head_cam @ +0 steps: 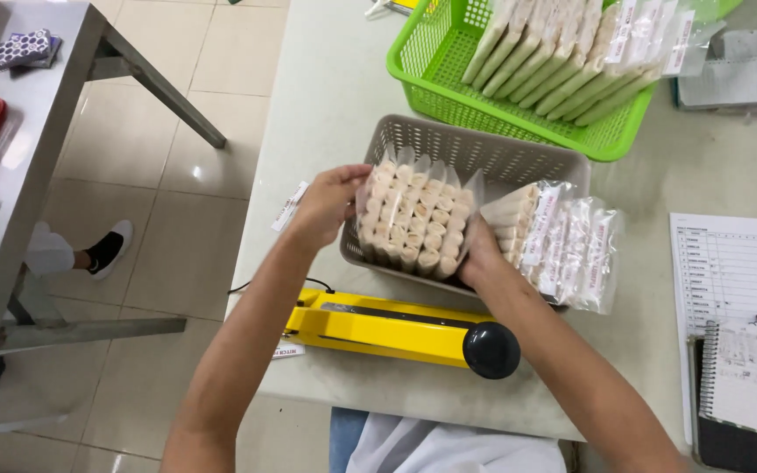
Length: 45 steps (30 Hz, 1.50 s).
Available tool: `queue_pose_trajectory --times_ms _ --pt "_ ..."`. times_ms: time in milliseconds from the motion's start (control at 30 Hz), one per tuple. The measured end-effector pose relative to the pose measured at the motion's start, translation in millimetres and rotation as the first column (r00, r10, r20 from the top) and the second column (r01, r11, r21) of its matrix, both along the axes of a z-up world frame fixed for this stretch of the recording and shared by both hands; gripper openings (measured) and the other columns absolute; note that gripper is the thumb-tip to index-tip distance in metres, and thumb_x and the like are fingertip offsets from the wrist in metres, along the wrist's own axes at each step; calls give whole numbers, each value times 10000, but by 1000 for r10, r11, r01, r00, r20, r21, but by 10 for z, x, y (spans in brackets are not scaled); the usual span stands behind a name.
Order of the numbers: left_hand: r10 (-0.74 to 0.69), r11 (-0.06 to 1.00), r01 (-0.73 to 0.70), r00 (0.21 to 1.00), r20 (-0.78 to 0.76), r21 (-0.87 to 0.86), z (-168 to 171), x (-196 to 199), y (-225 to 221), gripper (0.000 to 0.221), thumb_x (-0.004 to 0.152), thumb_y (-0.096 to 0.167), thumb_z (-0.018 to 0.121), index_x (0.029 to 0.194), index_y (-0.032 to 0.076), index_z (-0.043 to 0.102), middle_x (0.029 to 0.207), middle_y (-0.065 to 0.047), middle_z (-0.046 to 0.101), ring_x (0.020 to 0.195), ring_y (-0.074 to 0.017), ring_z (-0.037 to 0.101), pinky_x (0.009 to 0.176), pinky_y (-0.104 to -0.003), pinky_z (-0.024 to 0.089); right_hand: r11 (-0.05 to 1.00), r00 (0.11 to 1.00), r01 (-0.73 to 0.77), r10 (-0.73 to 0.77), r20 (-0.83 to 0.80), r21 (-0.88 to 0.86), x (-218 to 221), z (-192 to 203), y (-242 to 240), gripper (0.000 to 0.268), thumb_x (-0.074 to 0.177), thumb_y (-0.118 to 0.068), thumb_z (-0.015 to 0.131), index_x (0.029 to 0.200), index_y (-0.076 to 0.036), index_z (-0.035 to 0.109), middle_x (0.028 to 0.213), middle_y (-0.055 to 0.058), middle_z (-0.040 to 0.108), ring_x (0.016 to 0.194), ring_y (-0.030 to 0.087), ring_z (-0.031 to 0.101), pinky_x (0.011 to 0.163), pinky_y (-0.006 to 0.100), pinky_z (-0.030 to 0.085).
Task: Labeling and heat-sealing individual plastic bags of food sticks at a packaging workstation.
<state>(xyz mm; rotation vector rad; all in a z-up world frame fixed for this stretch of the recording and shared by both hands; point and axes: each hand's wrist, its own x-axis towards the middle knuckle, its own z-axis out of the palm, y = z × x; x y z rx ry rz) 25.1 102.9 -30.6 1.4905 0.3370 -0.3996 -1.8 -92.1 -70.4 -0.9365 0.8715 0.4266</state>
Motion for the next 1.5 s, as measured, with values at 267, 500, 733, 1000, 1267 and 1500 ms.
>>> queue_pose_trajectory --times_ms 267,500,733,1000,1267,1500 --pt "-295 859 289 954 -54 422 -257 136 -384 778 943 642 570 1483 101 432 1427 -210 480 1342 -395 462 1068 -571 406 1000 1000 20 -20 7 -7 1 73 -320 837 1012 -628 329 1611 -59 196 1650 201 274 1539 353 264 1255 517 261" --pt "-100 983 33 924 -370 -182 57 38 -537 697 946 535 537 1485 94 514 1416 -204 574 1295 -410 534 1051 -537 450 1000 1000 28 -28 13 5 200 -99 -615 832 1009 -634 326 1606 -65 212 1643 198 290 1529 351 281 1247 516 274" --pt "-111 992 73 905 -410 -107 247 98 -632 659 1056 589 241 1381 156 618 1334 -136 631 1255 -332 592 1002 -484 541 1000 999 27 -27 19 15 264 -1017 -1217 829 1006 -640 324 1602 -71 228 1636 195 306 1519 349 299 1240 515 287" --pt "-116 984 47 897 -426 -169 111 -6 -687 663 1035 605 274 1426 163 576 1408 -151 578 1310 -344 542 1061 -488 486 1000 1000 24 -24 -1 15 28 -1290 -1385 825 1003 -647 321 1596 -79 246 1628 192 324 1508 346 320 1231 514 301" --pt "-104 975 8 900 -424 -221 33 4 -795 680 1014 620 304 1468 169 536 1477 -166 529 1362 -355 495 1117 -492 434 1000 1000 3 -3 -1 20 31 -1389 -1400 822 999 -654 318 1591 -86 264 1619 188 342 1497 344 340 1222 513 316" --pt "-117 960 -8 897 -426 -281 4 -82 -866 709 994 635 334 1510 175 497 1545 -181 480 1414 -366 448 1172 -496 382 1000 1000 9 -8 -5 16 -31 -1461 -1436 819 996 -660 315 1586 -93 280 1612 185 358 1487 342 358 1214 512 329"
